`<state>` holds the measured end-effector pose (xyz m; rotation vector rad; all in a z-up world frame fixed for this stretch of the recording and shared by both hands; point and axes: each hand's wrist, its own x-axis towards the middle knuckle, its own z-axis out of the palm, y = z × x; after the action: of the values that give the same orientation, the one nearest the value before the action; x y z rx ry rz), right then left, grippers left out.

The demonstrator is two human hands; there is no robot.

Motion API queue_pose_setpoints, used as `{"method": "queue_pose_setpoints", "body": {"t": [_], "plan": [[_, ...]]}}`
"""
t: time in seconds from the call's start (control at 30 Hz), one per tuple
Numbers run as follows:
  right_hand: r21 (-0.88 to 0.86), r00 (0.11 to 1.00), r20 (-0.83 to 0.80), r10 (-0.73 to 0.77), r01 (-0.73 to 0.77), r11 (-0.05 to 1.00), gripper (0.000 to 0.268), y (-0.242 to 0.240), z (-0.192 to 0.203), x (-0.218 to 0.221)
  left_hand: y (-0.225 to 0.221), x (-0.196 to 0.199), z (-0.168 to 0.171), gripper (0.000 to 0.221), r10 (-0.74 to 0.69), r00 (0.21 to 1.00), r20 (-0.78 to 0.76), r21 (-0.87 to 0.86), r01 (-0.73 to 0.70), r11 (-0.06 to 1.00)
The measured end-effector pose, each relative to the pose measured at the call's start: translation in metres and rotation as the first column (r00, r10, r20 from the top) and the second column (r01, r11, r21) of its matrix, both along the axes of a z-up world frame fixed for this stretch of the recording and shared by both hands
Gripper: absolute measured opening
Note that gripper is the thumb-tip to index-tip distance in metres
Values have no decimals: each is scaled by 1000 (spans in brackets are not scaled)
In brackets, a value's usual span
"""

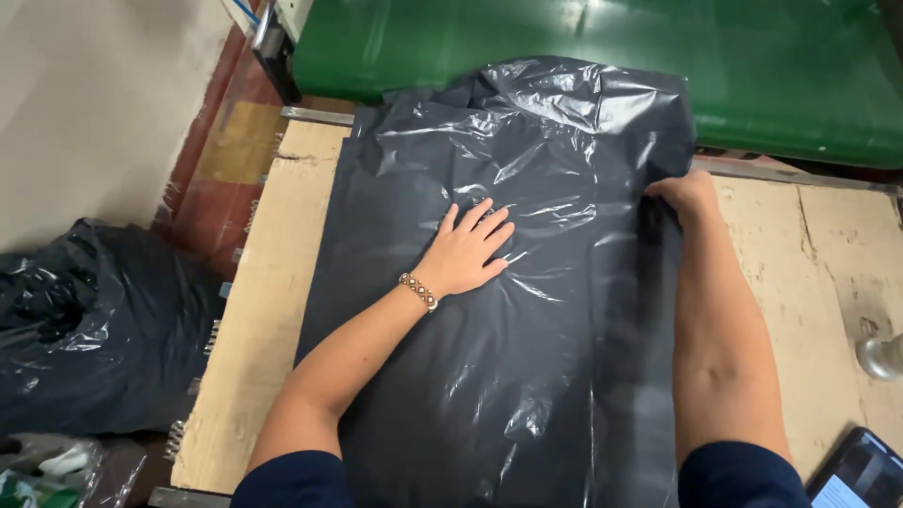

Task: Folding black plastic bags and stacking them in a red basket at a factory workstation.

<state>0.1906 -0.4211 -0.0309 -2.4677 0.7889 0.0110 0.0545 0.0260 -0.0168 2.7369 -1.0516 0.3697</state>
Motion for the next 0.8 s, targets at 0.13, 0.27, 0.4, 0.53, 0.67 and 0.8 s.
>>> {"method": "queue_pose_setpoints", "body": {"t": [0.13,0.27,0.4,0.53,0.67,0.8], "plan": [[137,941,324,99,-150,979,39,22,42,-62,12,3,10,61,-38,999,38,-23,39,999],[173,879,436,192,-292,941,40,60,142,-190,56,6,28,64,-31,999,32,56,29,998],[-348,303,524,796,-776,525,12,17,111,-252,121,-6,-4,50,32,934,356,-131,16,991],[-332,500,486,717,-653,681,24,14,67,-276,150,-30,-10,50,108,977,185,-242,-61,968],[-429,514,494,701,-557,711,32,-4,42,-252,182,-31,-10,59,258,956,-141,-450,-294,843],[-466,547,517,659,-466,752,15,12,55,-247,198,-22,-11,77,320,823,-469,-550,-556,624]]}}
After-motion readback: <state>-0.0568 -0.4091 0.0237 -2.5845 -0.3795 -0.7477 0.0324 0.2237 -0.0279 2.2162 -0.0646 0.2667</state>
